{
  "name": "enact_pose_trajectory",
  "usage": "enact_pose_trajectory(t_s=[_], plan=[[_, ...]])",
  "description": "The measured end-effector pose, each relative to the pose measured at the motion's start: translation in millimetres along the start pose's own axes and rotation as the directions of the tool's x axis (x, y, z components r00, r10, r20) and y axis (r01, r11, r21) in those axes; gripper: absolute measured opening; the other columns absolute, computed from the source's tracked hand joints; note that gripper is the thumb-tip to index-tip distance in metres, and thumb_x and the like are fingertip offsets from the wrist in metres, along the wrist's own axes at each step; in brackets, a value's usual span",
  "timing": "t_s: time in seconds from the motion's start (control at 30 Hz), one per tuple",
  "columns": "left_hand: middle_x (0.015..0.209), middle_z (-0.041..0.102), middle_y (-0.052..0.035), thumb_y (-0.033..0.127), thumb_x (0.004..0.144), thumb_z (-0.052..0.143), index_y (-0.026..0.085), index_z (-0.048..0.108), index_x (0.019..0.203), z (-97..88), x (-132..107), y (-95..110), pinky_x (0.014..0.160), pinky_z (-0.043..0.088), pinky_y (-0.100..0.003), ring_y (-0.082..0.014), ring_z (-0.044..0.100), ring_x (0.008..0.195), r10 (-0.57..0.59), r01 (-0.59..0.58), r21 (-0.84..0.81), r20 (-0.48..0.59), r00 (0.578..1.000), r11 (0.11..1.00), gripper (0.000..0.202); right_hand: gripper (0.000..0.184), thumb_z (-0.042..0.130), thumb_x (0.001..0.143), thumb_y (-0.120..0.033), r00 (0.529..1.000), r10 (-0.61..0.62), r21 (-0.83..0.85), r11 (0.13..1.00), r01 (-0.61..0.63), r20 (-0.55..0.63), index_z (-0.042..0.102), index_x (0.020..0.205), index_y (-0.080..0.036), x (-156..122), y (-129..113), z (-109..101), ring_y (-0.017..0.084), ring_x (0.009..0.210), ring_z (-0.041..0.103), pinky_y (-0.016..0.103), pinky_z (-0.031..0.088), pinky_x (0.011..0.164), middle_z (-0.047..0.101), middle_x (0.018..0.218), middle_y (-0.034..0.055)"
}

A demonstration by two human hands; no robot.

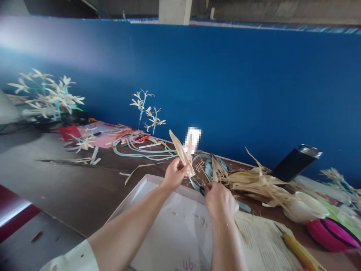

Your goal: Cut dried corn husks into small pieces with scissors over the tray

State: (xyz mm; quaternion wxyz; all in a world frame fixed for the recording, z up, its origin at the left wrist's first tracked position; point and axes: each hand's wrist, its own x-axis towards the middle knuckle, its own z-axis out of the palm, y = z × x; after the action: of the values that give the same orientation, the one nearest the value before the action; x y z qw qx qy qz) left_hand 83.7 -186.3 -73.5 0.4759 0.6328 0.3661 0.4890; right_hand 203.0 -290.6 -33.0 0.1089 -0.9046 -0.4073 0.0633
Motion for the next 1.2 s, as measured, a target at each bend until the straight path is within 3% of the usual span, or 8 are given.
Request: enact_pose_trajectory(t_s=[0.17, 0.27, 0.37, 0.47, 0.63, 0.83, 1.0, 1.2], plan=[[0.074, 0.06, -0.0004, 0.025, 0.075, 0.056, 0.017, 0.057, 0.087, 0.0, -2, 5, 0.061, 0.042, -0.021, -0.0111, 0.054, 0.066, 0.01, -0.009, -0.02, 0.063, 0.998, 1.0, 0.014, 0.034, 0.044, 0.079, -0.051, 0.999, -0.019, 0.075, 0.997, 0.022, -0.047, 0.067, 0.101, -0.036, 5, 6, 3, 0.03, 0.093, 0.06, 0.038, 0.042, 0.071, 0.067, 0.101, 0.0067], [0.076, 0.061, -0.0011, 0.024, 0.076, 0.055, 0.017, 0.058, 0.091, 0.3, -4, 8, 0.061, 0.043, -0.021, -0.0117, 0.055, 0.067, 0.03, -0.026, -0.034, 0.132, 0.991, 0.999, 0.018, 0.036, 0.046, 0.08, -0.05, 0.982, -0.05, 0.231, 0.969, 0.093, -0.182, 0.067, 0.103, -0.031, 7, 5, 4, 0.028, 0.094, 0.059, 0.036, 0.042, 0.073, 0.067, 0.103, 0.0072], [0.083, 0.063, -0.0031, 0.025, 0.076, 0.056, 0.017, 0.059, 0.095, 1.7, -6, 8, 0.064, 0.045, -0.022, -0.0133, 0.057, 0.073, 0.054, -0.035, -0.087, 0.219, 0.974, 0.996, 0.021, 0.041, 0.049, 0.079, -0.051, 0.949, -0.095, 0.545, 0.8, 0.252, -0.299, 0.068, 0.101, -0.022, 7, -1, 8, 0.023, 0.086, 0.062, 0.029, 0.043, 0.072, 0.069, 0.093, 0.0067], [0.086, 0.064, -0.0051, 0.026, 0.076, 0.057, 0.016, 0.059, 0.097, 3.1, -8, 8, 0.065, 0.047, -0.024, -0.015, 0.059, 0.076, 0.075, -0.04, -0.128, 0.283, 0.956, 0.991, 0.023, 0.043, 0.054, 0.075, -0.053, 0.961, -0.145, 0.761, 0.587, 0.277, -0.238, 0.067, 0.099, -0.019, 7, -6, 16, 0.022, 0.076, 0.064, 0.027, 0.044, 0.063, 0.07, 0.083, 0.0053], [0.081, 0.064, -0.0052, 0.03, 0.076, 0.058, 0.014, 0.058, 0.095, 3.3, -9, 11, 0.062, 0.049, -0.024, -0.014, 0.06, 0.07, 0.041, 0.044, -0.232, 0.349, 0.936, 0.972, 0.025, 0.039, 0.062, 0.068, -0.05, 0.977, -0.052, 0.876, 0.435, 0.208, -0.206, 0.069, 0.086, -0.016, 14, -5, 26, 0.021, 0.068, 0.062, 0.026, 0.042, 0.054, 0.068, 0.07, 0.005], [0.077, 0.062, -0.0038, 0.034, 0.077, 0.055, 0.016, 0.057, 0.085, -0.3, 0, 4, 0.055, 0.048, -0.023, -0.0136, 0.06, 0.064, -0.1, 0.138, -0.139, 0.253, 0.962, 0.981, 0.02, 0.039, 0.072, 0.06, -0.045, 0.982, 0.141, 0.971, 0.222, 0.093, -0.127, 0.069, 0.084, -0.015, 16, -3, 21, 0.014, 0.057, 0.055, 0.02, 0.034, 0.044, 0.059, 0.058, -0.0003], [0.063, 0.058, -0.0002, 0.031, 0.076, 0.053, 0.017, 0.057, 0.073, -8.3, 5, -4, 0.048, 0.04, -0.02, -0.0107, 0.055, 0.051, -0.134, 0.095, 0.175, 0.225, 0.965, 0.98, 0.016, 0.043, 0.074, 0.057, -0.044, 0.978, 0.176, 0.978, 0.196, 0.078, -0.114, 0.069, 0.087, -0.014, 15, -2, 19, 0.014, 0.057, 0.055, 0.019, 0.033, 0.041, 0.057, 0.057, -0.0006], [0.058, 0.061, 0.0003, 0.025, 0.068, 0.059, 0.018, 0.062, 0.071, -18.2, 7, 1, 0.049, 0.034, -0.02, -0.0126, 0.054, 0.053, -0.095, 0.002, 0.358, 0.242, 0.966, 0.934, 0.008, 0.043, 0.072, 0.059, -0.044, 0.971, 0.133, 0.937, 0.316, 0.148, -0.198, 0.07, 0.089, -0.014, 13, -1, 18, 0.015, 0.056, 0.056, 0.022, 0.037, 0.045, 0.063, 0.063, 0.0012]])
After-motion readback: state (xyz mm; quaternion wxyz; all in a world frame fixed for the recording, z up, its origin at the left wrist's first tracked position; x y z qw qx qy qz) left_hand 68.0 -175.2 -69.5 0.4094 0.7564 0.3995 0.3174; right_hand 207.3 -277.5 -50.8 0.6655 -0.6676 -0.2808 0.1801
